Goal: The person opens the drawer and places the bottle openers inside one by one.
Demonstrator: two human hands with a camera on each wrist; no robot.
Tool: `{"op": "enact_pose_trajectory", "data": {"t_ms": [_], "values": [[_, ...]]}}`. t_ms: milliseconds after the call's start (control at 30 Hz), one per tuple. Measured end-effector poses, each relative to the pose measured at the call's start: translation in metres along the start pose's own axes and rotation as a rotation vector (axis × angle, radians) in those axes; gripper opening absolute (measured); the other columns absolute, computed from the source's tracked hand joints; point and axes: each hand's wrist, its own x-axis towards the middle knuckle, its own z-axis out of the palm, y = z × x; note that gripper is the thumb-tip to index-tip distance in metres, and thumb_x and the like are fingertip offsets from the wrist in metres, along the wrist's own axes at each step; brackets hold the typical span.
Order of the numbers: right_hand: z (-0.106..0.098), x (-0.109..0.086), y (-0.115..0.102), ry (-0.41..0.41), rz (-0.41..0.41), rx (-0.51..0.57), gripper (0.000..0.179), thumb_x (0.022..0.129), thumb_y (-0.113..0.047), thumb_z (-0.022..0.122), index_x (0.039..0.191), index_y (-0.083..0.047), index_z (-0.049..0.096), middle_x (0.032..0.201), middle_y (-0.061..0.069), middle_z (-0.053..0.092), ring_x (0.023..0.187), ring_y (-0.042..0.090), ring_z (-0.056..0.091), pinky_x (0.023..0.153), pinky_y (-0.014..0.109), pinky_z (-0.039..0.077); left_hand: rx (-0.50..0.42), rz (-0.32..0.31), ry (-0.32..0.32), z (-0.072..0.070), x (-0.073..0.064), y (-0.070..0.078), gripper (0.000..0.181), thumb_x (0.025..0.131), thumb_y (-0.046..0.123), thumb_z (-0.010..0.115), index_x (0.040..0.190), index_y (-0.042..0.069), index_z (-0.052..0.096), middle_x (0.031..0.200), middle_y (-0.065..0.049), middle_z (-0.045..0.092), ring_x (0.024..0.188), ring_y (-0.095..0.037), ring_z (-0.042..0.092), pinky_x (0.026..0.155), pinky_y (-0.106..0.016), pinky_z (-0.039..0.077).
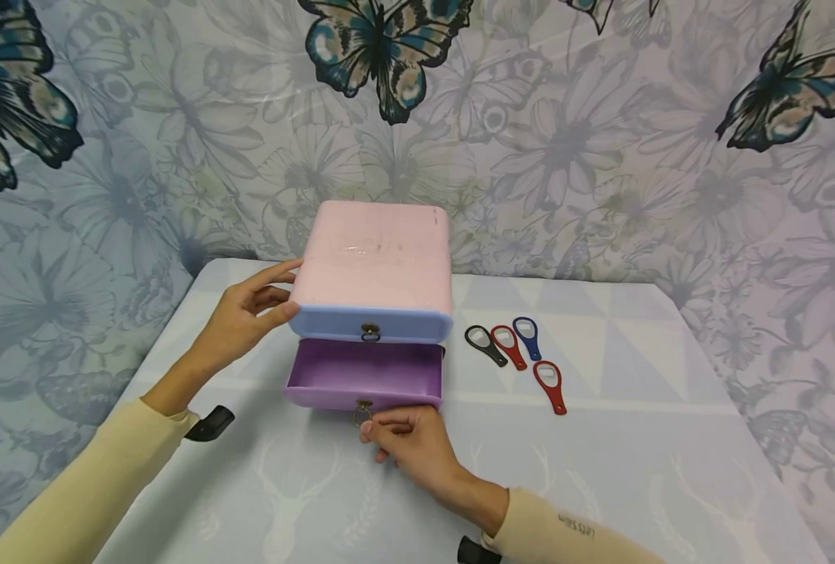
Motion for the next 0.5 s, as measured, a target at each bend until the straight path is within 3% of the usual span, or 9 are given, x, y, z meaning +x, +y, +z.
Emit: {"op": "enact_pose_trajectory", "data": {"t_ms": [233,500], "values": [[0.004,-0.007,0.002,0.006,0.007,0.018,0.033,0.094,-0.027,0.071,0.107,0.003,0.076,0.095,0.014,0.077,0.065,0.014,0.066,0.054,0.024,0.048,-0.006,0.006,-0.002,0.000,0.000,0.001,0.062,0.096,0.025,0.070,0.151,0.039,0.044,0.138,-0.007,0.056,0.112,-0.022,0.066,0.103,-0.053,0.046],[0.010,-0.015,0.005,0.016,0.034,0.044,0.033,0.093,-0.029,0.073,0.104,0.002,0.077,0.092,0.014,0.077,0.061,0.012,0.065,0.051,0.022,0.047,-0.005,-0.003,-0.001,0.000,-0.001,0.000,0.062,0.096,0.026,0.070,0.150,0.040,0.044,0.137,-0.005,0.056,0.112,-0.020,0.066,0.101,-0.048,0.047]]}}
